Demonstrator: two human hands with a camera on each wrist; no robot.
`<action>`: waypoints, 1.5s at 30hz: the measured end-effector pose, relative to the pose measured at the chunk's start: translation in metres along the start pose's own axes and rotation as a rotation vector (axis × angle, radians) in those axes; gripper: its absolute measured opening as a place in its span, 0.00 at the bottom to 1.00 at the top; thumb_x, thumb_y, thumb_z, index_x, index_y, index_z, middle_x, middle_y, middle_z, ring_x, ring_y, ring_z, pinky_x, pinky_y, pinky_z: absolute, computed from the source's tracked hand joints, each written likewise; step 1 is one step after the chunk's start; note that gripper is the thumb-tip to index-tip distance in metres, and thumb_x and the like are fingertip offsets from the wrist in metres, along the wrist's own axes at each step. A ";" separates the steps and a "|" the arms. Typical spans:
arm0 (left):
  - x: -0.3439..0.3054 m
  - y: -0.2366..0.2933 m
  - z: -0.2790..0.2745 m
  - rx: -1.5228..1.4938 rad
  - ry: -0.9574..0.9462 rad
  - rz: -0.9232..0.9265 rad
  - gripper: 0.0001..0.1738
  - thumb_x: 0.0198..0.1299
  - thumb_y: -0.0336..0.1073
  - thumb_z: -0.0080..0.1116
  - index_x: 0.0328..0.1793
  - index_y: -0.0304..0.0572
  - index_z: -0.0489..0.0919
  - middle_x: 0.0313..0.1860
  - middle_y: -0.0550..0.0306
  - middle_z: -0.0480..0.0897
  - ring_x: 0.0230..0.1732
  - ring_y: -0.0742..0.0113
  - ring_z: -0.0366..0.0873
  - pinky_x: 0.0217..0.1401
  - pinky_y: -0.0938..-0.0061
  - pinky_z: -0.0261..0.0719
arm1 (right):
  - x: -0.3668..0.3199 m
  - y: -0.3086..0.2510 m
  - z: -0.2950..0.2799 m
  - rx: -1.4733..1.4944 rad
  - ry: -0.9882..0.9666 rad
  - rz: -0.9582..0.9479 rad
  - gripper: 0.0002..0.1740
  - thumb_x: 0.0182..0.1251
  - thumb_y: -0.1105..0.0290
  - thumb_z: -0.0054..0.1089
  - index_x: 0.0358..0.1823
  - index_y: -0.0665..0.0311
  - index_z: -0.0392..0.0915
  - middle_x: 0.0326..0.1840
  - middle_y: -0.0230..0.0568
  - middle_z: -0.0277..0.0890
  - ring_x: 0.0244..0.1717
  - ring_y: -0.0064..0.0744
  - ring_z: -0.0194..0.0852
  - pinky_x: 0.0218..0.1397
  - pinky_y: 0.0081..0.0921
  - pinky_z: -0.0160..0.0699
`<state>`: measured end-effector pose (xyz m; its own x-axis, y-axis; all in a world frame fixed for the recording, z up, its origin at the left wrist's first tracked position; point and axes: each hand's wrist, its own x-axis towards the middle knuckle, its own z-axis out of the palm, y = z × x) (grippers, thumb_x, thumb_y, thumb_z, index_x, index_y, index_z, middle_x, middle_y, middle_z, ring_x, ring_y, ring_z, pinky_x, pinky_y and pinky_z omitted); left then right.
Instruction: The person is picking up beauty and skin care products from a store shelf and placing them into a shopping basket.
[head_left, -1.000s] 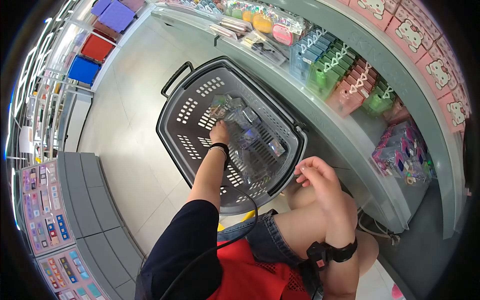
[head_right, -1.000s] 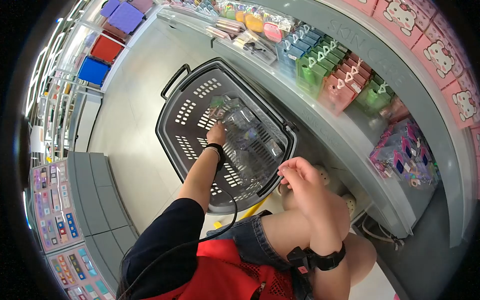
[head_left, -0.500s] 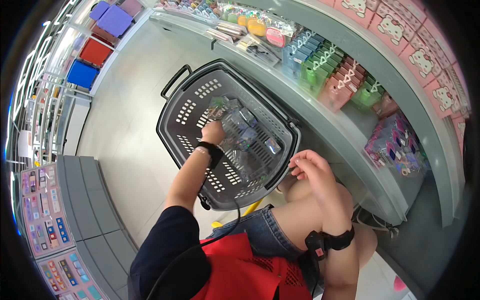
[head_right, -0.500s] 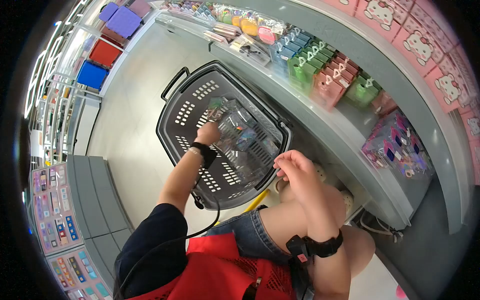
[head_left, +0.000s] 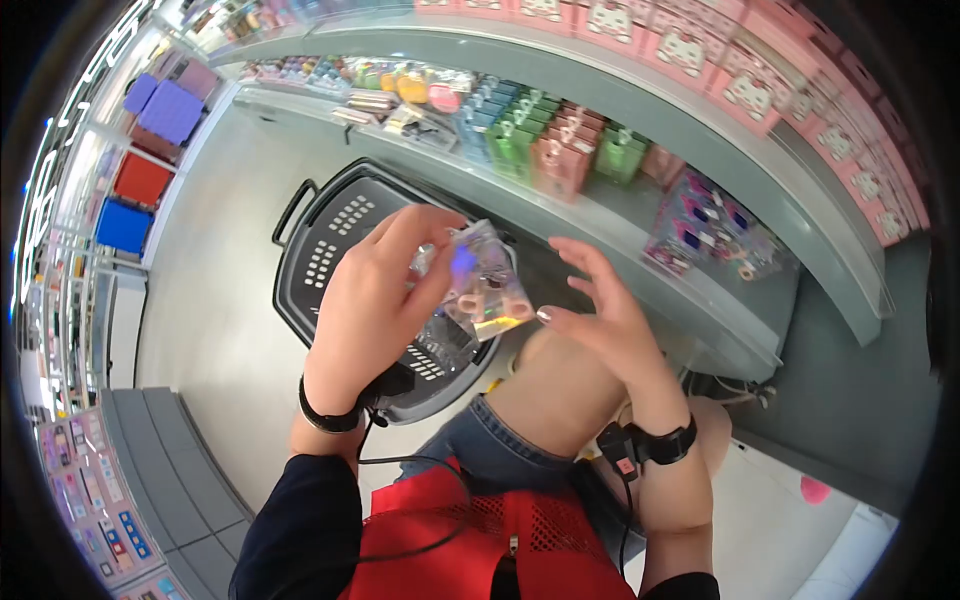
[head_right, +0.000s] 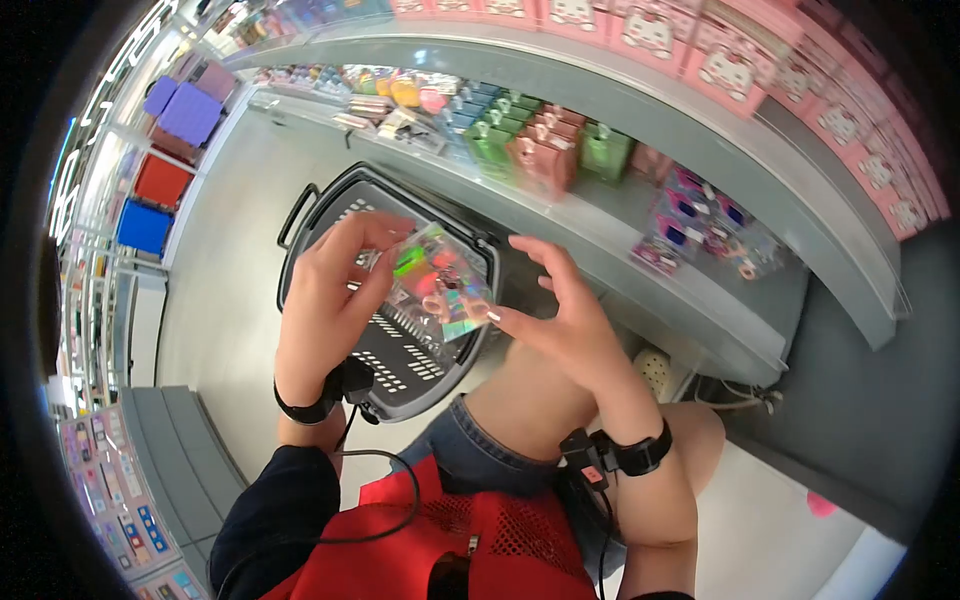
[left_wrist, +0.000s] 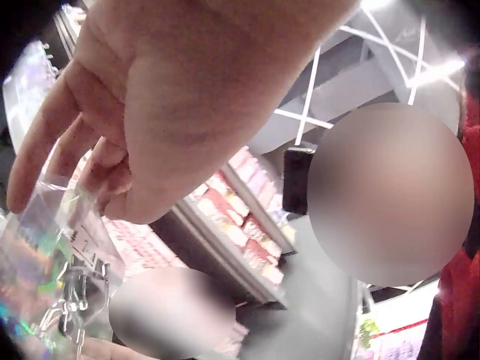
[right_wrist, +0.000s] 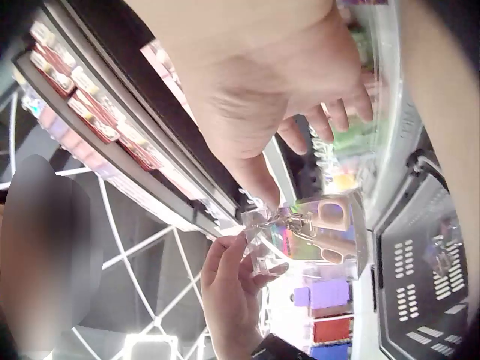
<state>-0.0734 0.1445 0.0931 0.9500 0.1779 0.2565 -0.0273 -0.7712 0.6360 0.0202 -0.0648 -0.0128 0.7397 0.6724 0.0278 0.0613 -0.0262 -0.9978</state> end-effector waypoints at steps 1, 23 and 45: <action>0.006 0.017 0.003 0.020 -0.052 0.062 0.11 0.60 0.24 0.54 0.48 0.34 0.78 0.45 0.52 0.84 0.41 0.63 0.84 0.37 0.74 0.84 | -0.005 -0.008 -0.013 0.012 -0.043 -0.053 0.38 0.58 0.65 0.69 0.69 0.59 0.62 0.68 0.39 0.65 0.71 0.37 0.59 0.72 0.38 0.57; 0.045 0.080 0.237 -0.534 -0.132 0.088 0.15 0.58 0.25 0.56 0.52 0.33 0.74 0.51 0.45 0.78 0.48 0.57 0.82 0.38 0.72 0.84 | -0.093 0.048 -0.215 -0.337 0.811 0.253 0.25 0.51 0.77 0.66 0.53 0.67 0.69 0.45 0.45 0.76 0.36 0.29 0.80 0.38 0.25 0.78; 0.046 0.076 0.226 -0.670 -0.112 0.037 0.14 0.58 0.24 0.56 0.51 0.32 0.75 0.50 0.49 0.78 0.46 0.64 0.81 0.35 0.75 0.83 | -0.068 0.079 -0.208 -0.713 0.880 0.333 0.28 0.56 0.73 0.67 0.60 0.69 0.72 0.44 0.48 0.83 0.41 0.36 0.84 0.45 0.30 0.79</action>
<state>0.0382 -0.0444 -0.0110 0.9703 0.0662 0.2328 -0.2130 -0.2238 0.9511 0.1141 -0.2667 -0.0809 0.9803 -0.1795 0.0829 -0.0677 -0.6989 -0.7120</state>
